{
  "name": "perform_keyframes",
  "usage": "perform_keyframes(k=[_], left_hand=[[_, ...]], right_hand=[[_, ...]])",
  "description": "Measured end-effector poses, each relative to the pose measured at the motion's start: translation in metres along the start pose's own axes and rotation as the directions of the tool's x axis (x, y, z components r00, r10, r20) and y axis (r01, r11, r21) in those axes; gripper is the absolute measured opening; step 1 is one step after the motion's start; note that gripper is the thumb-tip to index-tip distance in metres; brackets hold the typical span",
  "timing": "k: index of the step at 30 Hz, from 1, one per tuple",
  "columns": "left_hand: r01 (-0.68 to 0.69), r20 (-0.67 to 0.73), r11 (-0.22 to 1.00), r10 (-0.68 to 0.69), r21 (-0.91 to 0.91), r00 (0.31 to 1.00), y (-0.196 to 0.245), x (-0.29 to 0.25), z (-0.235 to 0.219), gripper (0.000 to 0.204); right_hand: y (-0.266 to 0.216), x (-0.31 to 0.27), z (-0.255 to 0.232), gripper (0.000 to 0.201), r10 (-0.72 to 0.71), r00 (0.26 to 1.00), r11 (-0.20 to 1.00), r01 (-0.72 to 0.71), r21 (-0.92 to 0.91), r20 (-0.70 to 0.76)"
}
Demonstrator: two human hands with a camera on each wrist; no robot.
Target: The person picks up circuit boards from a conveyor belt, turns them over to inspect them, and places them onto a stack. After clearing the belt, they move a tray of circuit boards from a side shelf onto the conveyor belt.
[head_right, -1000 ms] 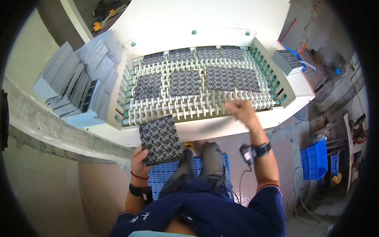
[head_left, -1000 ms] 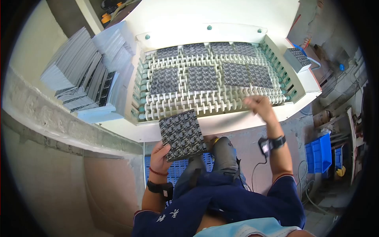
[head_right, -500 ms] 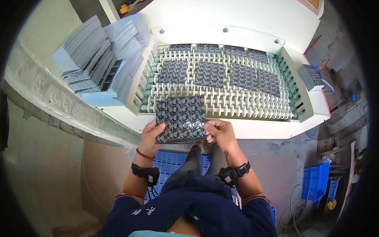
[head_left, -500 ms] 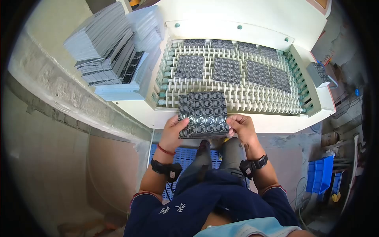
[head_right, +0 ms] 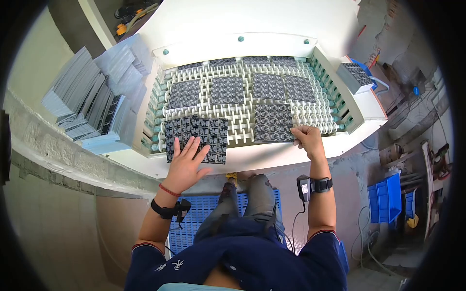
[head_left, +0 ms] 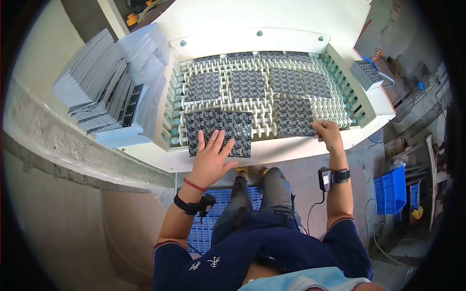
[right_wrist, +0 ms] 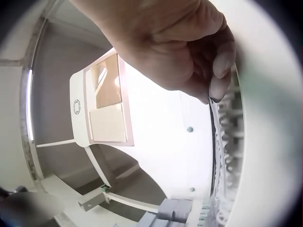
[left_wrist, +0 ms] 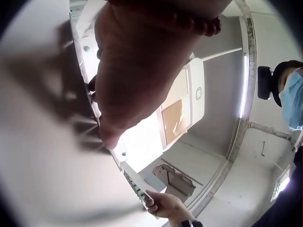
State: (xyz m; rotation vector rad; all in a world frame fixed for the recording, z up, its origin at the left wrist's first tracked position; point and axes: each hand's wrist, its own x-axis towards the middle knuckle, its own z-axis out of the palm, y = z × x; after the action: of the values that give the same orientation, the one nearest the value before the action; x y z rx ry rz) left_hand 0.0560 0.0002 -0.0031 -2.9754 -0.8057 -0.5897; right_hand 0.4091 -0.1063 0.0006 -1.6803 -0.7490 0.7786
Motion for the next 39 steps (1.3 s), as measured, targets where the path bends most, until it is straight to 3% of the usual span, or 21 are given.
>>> perform_keyframes(k=[2,7,10,12,13,16,18,20,22,23,24,27,29,33,37,39], left_hand=[[-0.037,-0.055,0.996,0.042,0.084,0.998,0.003,0.011,0.009,0.045],[-0.083,-0.009,0.990,0.085,0.114,0.996,0.016,0.042,0.022,0.036],[-0.134,0.005,0.988,0.134,0.081,0.991,0.020,0.060,0.034,0.037],[-0.150,0.018,0.989,0.149,0.020,0.989,0.023,0.070,0.039,0.039],[-0.149,0.018,0.989,0.149,0.020,0.989,0.026,0.074,0.039,0.039],[-0.138,0.084,0.990,0.138,-0.001,0.987,0.031,0.076,0.031,0.045],[-0.026,-0.029,1.000,0.026,0.000,0.999,0.031,0.069,0.018,0.052],[0.143,0.003,0.987,-0.143,0.072,0.990,0.025,0.052,0.006,0.062],[0.261,-0.004,0.941,-0.267,0.216,0.964,0.007,0.029,0.009,0.068],[0.331,0.037,0.921,-0.345,0.204,0.938,-0.002,0.022,0.009,0.070],[0.352,0.065,0.920,-0.367,0.171,0.928,-0.010,0.016,0.008,0.071],[0.239,0.125,0.952,-0.265,0.192,0.956,-0.031,0.013,0.006,0.071],[0.173,0.150,0.981,-0.184,0.087,0.971,-0.042,0.017,0.004,0.069],[0.141,0.143,0.990,-0.143,0.027,0.979,-0.061,0.031,0.003,0.065],[0.157,0.158,0.987,-0.161,0.036,0.974,-0.069,0.037,0.004,0.065],[0.173,0.162,0.984,-0.178,0.045,0.971,-0.070,0.037,0.004,0.065]], right_hand=[[0.003,0.005,-0.019,0.018,-0.072,0.995,0.968,0.052,-0.243,-0.073],[-0.004,0.014,-0.089,0.018,-0.062,0.983,0.989,0.037,-0.140,-0.174],[0.013,0.028,-0.124,0.017,0.001,0.979,0.957,-0.060,-0.285,-0.203],[0.023,0.034,-0.137,0.020,-0.202,0.953,0.885,0.078,-0.460,-0.228],[0.013,0.027,-0.133,0.021,-0.241,0.934,0.858,0.079,-0.508,-0.262],[-0.008,0.016,-0.126,0.020,-0.338,0.898,0.853,0.166,-0.495,-0.281],[-0.023,0.010,-0.129,0.023,-0.375,0.875,0.846,0.189,-0.499,-0.306],[-0.043,0.008,-0.138,0.026,-0.479,0.798,0.763,0.172,-0.623,-0.365],[-0.055,0.016,-0.154,0.029,-0.531,0.739,0.751,0.182,-0.635,-0.415],[-0.061,0.025,-0.163,0.032,-0.546,0.725,0.735,0.174,-0.656,-0.420],[-0.065,0.037,-0.172,0.036,-0.564,0.713,0.718,0.173,-0.675,-0.417],[-0.067,0.086,-0.202,0.048,-0.579,0.692,0.700,0.152,-0.698,-0.431],[-0.087,0.098,-0.194,0.066,-0.314,0.748,0.774,-0.154,-0.614,-0.585],[-0.080,0.125,-0.207,0.080,-0.244,0.804,0.843,-0.100,-0.528,-0.543],[-0.073,0.131,-0.224,0.059,-0.192,0.819,0.905,-0.066,-0.420,-0.541],[-0.066,0.136,-0.247,0.042,-0.062,0.919,0.965,-0.045,-0.258,-0.391]])
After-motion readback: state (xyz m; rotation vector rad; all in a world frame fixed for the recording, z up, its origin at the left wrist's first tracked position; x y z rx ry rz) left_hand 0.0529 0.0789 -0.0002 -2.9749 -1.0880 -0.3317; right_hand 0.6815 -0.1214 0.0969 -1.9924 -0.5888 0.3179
